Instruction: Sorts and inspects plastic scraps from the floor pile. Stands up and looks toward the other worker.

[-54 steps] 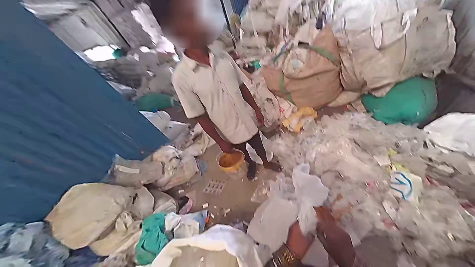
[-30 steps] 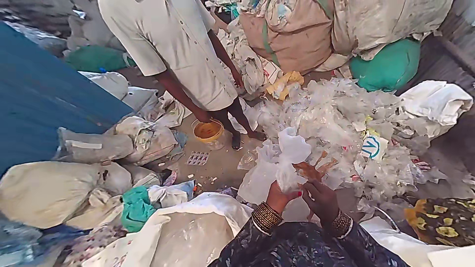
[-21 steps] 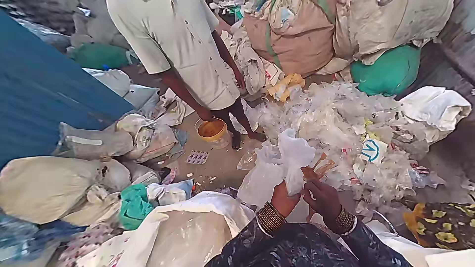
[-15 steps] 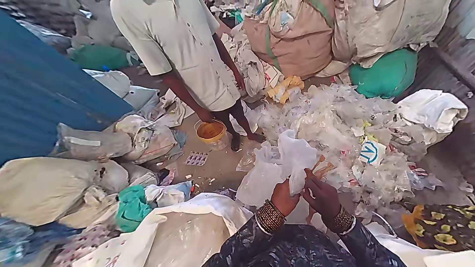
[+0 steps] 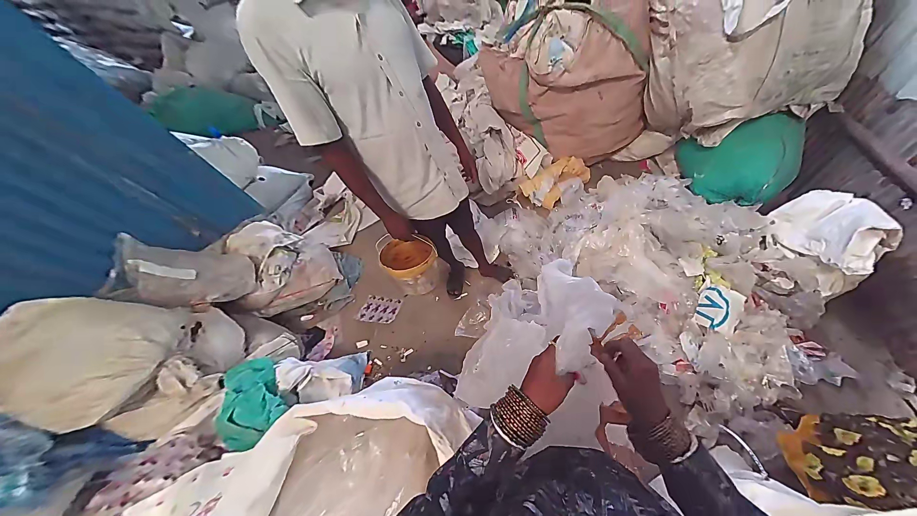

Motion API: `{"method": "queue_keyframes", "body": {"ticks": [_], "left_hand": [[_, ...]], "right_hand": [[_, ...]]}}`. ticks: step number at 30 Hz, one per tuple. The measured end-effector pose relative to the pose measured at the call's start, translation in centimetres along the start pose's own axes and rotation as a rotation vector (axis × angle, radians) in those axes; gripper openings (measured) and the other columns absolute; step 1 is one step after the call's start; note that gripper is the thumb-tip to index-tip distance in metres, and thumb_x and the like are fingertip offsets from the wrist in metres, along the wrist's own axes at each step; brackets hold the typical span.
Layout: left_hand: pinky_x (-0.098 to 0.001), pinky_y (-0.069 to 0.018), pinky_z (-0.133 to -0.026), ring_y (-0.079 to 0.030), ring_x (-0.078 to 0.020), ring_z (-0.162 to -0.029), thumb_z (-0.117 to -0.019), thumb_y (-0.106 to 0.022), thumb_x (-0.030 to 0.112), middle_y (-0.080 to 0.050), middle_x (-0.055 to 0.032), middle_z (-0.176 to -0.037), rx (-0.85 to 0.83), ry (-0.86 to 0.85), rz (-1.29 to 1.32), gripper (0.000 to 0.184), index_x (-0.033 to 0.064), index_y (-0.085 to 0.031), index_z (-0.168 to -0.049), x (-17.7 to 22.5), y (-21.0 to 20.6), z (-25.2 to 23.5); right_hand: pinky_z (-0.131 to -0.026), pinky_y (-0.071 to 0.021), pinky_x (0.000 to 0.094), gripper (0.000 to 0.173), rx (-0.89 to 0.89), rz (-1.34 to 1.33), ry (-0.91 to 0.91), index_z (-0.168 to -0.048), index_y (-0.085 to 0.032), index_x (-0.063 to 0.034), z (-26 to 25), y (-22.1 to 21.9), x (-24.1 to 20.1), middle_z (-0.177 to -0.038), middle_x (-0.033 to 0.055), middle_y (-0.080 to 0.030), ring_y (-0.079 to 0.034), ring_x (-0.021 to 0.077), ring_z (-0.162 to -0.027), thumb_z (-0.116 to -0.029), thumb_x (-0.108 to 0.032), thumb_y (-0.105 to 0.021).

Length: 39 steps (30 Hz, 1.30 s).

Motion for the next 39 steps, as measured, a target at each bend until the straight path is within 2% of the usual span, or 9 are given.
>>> {"method": "queue_keyframes", "body": {"ticks": [3,10,18,23,29,31,33,37,39], "left_hand": [[-0.0307,-0.0429,-0.112,-0.057,-0.0228,-0.129,-0.0925,-0.06,-0.011,-0.055,-0.0301,-0.139,0.121,0.019,0.238,0.056,-0.0185,-0.037,-0.144,-1.3,0.2,0.4],[-0.03,-0.0418,-0.111,-0.052,-0.0218,-0.133,-0.0934,-0.05,-0.015,-0.046,-0.0295,-0.148,0.172,0.04,0.418,0.064,-0.0134,-0.025,-0.152,-1.1,-0.5,0.2],[-0.0242,-0.0498,-0.102,-0.062,-0.0113,-0.117,-0.0836,-0.071,-0.003,-0.058,-0.0228,-0.134,0.073,-0.067,0.362,0.079,-0.0123,-0.028,-0.149,-1.9,-0.4,0.6],[-0.0336,-0.0493,-0.106,-0.064,-0.0224,-0.12,-0.0819,-0.073,-0.006,-0.061,-0.0278,-0.131,-0.027,-0.016,0.119,0.086,-0.01,-0.025,-0.153,-1.4,-0.6,0.2],[-0.0498,-0.0453,-0.112,-0.059,-0.0388,-0.128,-0.08,-0.077,-0.007,-0.058,-0.0325,-0.136,-0.216,0.089,-0.099,0.088,-0.0047,-0.031,-0.155,-3.6,-1.0,0.3],[-0.04,-0.044,-0.113,-0.057,-0.03,-0.131,-0.0787,-0.078,-0.008,-0.056,-0.0297,-0.139,-0.127,0.106,0.02,0.083,-0.0114,-0.035,-0.15,-5.4,0.4,0.7],[-0.0354,-0.045,-0.111,-0.059,-0.0247,-0.127,-0.0819,-0.079,-0.002,-0.058,-0.0277,-0.137,-0.001,0.14,0.066,0.074,-0.0142,-0.042,-0.144,-5.7,2.5,0.9],[-0.0302,-0.054,-0.092,-0.067,-0.0117,-0.097,-0.0991,-0.067,0.011,-0.069,-0.0186,-0.111,0.265,0.199,0.103,0.035,-0.0113,-0.059,-0.125,-5.3,5.5,0.2],[-0.0302,-0.0541,-0.087,-0.066,-0.0101,-0.088,-0.1036,-0.06,0.013,-0.069,-0.0184,-0.102,0.411,0.174,0.107,0.029,-0.013,-0.062,-0.117,-5.3,6.6,0.1]], "right_hand": [[-0.055,-0.044,0.0184,0.022,-0.198,-0.22,-0.206,-0.11,-0.064,0.0098,-0.8,2.0,1.0,-0.09,0.0099,-0.064,-0.049,0.0014,-0.058,-0.1001,-0.006,-0.052],[-0.07,-0.0562,0.0516,0.016,-0.143,-0.045,0.181,-0.095,-0.074,0.0066,-0.4,-0.9,-0.3,-0.092,0.0225,-0.072,-0.069,0.0356,-0.075,-0.0869,-0.007,-0.068],[-0.049,-0.054,0.0414,0.017,-0.035,0.088,0.431,-0.086,-0.068,0.0009,0.6,-1.4,-1.1,-0.086,0.0171,-0.069,-0.069,0.0284,-0.064,-0.0902,-0.009,-0.055],[-0.04,-0.047,0.0332,0.017,0.247,0.307,0.626,-0.081,-0.066,-0.0047,0.8,-1.6,-0.9,-0.079,0.0128,-0.07,-0.062,0.0227,-0.05,-0.0906,-0.015,-0.056],[-0.07,-0.0553,0.0527,0.028,0.393,0.286,0.037,-0.103,-0.063,0.0171,-3.5,7.1,0.3,-0.093,0.0324,-0.066,-0.068,0.042,-0.079,-0.0961,-0.008,-0.052],[-0.075,-0.0533,0.0433,0.034,0.441,0.103,-0.125,-0.114,-0.057,0.02,-5.2,11.9,2.1,-0.102,0.0319,-0.063,-0.064,0.0306,-0.081,-0.0971,-0.008,-0.053],[-0.07,-0.0478,0.021,0.034,0.467,-0.126,-0.22,-0.119,-0.05,0.0129,-5.2,14.6,3.3,-0.103,0.0127,-0.058,-0.055,0.0039,-0.079,-0.0909,-0.006,-0.055],[-0.075,-0.051,0.0137,0.003,0.465,-0.244,0.008,-0.084,-0.056,-0.0023,-3.6,15.4,4.9,-0.085,-0.0091,-0.062,-0.059,-0.008,-0.081,-0.0838,-0.001,-0.053],[-0.077,-0.0503,0.0138,0.014,0.337,-0.259,0.124,-0.076,-0.059,0.0034,-3.0,13.9,5.6,-0.081,-0.0048,-0.065,-0.06,-0.007,-0.082,-0.0835,0.001,-0.048]]}}
Point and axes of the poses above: each hand's wrist, its own z-axis away from the middle knuckle, its own y-axis out of the back of the hand, x = y × z, the point moved 4 cm from there along -z, towards the middle knuckle
